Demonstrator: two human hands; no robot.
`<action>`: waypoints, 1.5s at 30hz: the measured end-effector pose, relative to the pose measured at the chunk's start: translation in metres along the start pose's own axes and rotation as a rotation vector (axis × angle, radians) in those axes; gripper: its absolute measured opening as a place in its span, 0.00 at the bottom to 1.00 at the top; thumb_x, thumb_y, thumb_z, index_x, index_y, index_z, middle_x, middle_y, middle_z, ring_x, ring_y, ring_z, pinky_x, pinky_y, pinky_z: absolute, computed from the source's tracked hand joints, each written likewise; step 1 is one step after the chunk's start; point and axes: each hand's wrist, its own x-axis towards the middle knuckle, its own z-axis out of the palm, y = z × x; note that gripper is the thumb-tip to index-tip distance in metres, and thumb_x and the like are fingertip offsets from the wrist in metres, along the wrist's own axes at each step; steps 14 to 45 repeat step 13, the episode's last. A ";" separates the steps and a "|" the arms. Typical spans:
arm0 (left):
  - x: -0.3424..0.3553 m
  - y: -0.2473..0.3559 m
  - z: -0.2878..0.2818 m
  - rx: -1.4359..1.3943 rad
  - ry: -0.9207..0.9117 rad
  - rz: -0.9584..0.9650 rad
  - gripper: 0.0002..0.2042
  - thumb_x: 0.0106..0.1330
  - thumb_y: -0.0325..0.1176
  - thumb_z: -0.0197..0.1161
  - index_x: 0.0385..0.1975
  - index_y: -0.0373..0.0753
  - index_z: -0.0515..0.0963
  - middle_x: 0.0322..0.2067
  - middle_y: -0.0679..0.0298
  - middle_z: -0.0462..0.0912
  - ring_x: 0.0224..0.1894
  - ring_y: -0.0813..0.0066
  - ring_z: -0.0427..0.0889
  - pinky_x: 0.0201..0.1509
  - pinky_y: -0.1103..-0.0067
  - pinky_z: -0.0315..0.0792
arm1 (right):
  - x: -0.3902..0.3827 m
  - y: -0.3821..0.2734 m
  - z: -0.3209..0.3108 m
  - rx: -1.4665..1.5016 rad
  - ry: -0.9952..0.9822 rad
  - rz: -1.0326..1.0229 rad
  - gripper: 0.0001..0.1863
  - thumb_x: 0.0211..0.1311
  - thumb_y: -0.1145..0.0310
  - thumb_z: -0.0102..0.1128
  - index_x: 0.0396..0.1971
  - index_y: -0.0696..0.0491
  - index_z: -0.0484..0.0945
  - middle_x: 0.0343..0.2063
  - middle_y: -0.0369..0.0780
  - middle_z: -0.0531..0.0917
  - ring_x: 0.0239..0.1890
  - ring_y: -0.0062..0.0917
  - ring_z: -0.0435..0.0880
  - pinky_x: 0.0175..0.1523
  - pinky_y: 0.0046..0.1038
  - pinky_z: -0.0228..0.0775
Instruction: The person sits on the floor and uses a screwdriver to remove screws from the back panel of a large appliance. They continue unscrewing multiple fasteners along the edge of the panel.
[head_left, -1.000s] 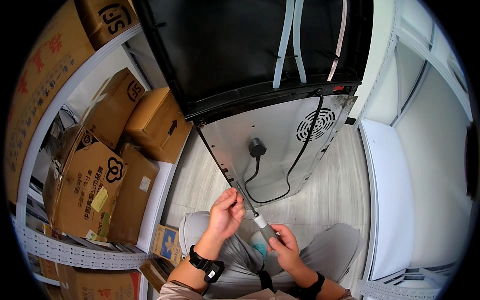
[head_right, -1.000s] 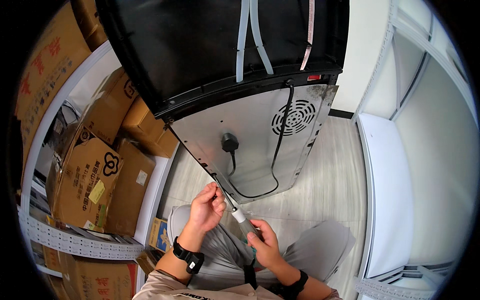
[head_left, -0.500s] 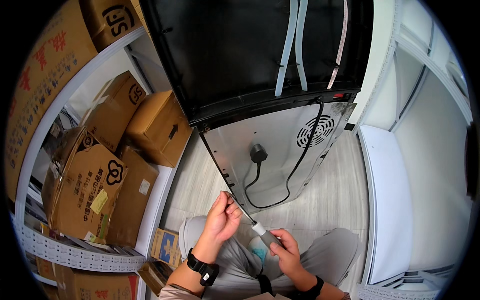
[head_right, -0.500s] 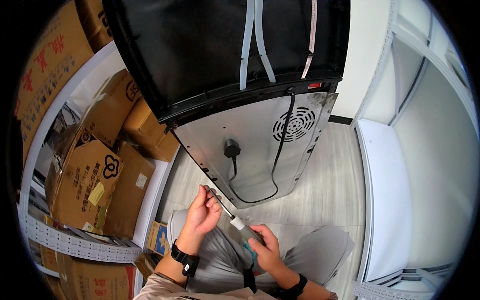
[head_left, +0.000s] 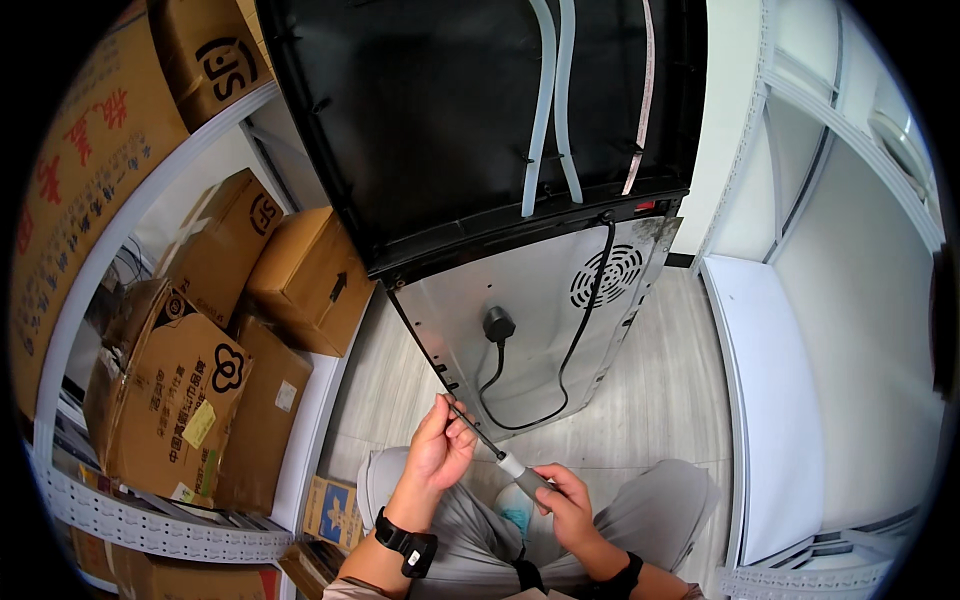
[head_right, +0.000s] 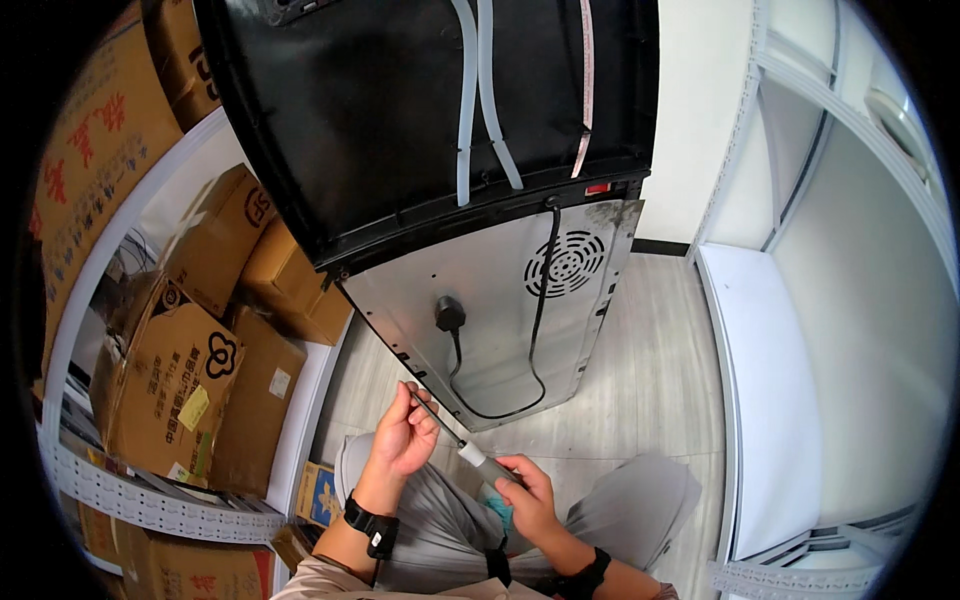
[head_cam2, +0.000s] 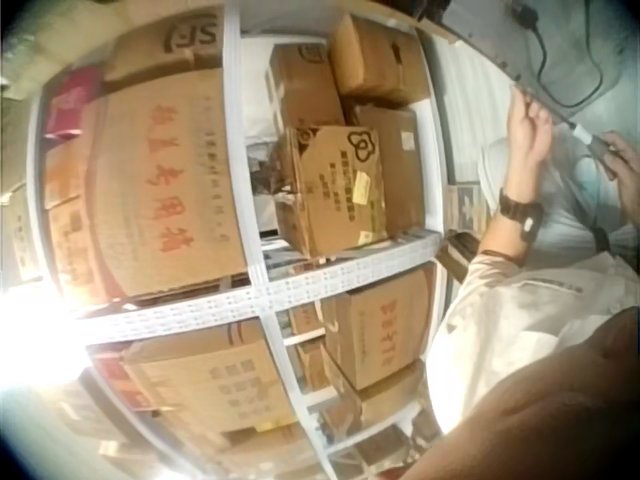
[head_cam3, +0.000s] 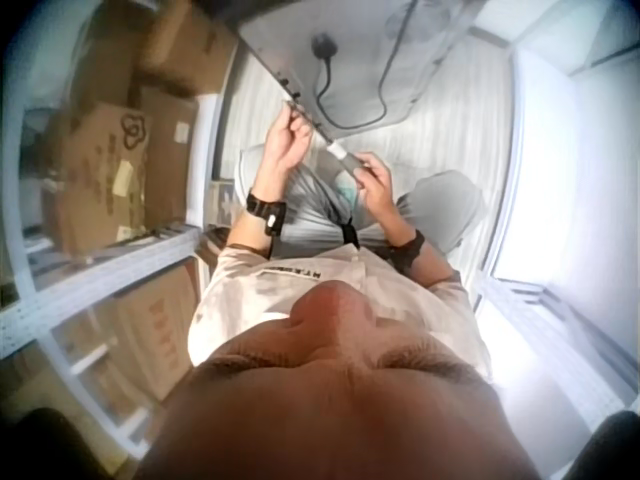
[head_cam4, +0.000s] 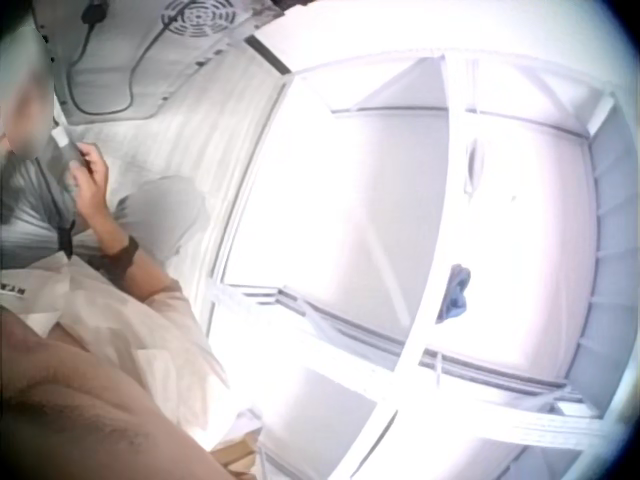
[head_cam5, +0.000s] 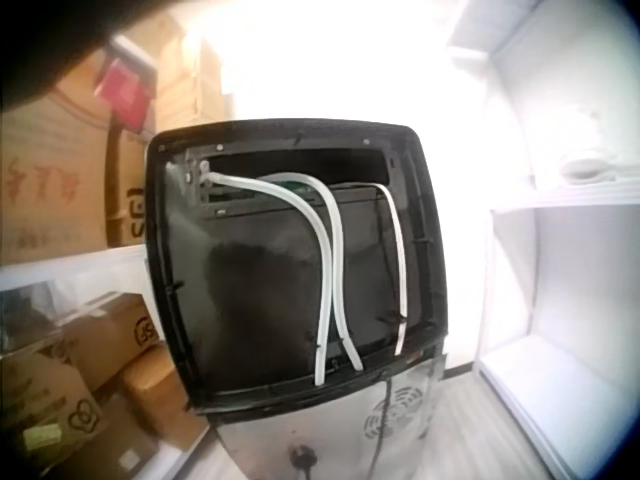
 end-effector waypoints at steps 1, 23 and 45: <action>0.000 0.000 0.000 0.023 0.013 0.009 0.10 0.73 0.40 0.52 0.34 0.42 0.73 0.32 0.70 0.73 0.23 0.86 0.63 0.26 0.86 0.59 | 0.000 0.000 0.000 -0.001 0.000 0.008 0.13 0.60 0.77 0.54 0.45 0.59 0.75 0.27 0.31 0.76 0.27 0.12 0.69 0.33 0.17 0.62; -0.002 -0.008 0.001 0.527 0.234 0.201 0.09 0.71 0.38 0.55 0.31 0.42 0.71 0.26 0.73 0.67 0.22 0.85 0.59 0.24 0.85 0.58 | 0.003 0.002 -0.005 -0.457 0.085 -0.393 0.15 0.52 0.75 0.61 0.41 0.59 0.77 0.33 0.37 0.77 0.32 0.25 0.76 0.40 0.24 0.68; -0.002 -0.008 0.001 0.527 0.234 0.201 0.09 0.71 0.38 0.55 0.31 0.42 0.71 0.26 0.73 0.67 0.22 0.85 0.59 0.24 0.85 0.58 | 0.003 0.002 -0.005 -0.457 0.085 -0.393 0.15 0.52 0.75 0.61 0.41 0.59 0.77 0.33 0.37 0.77 0.32 0.25 0.76 0.40 0.24 0.68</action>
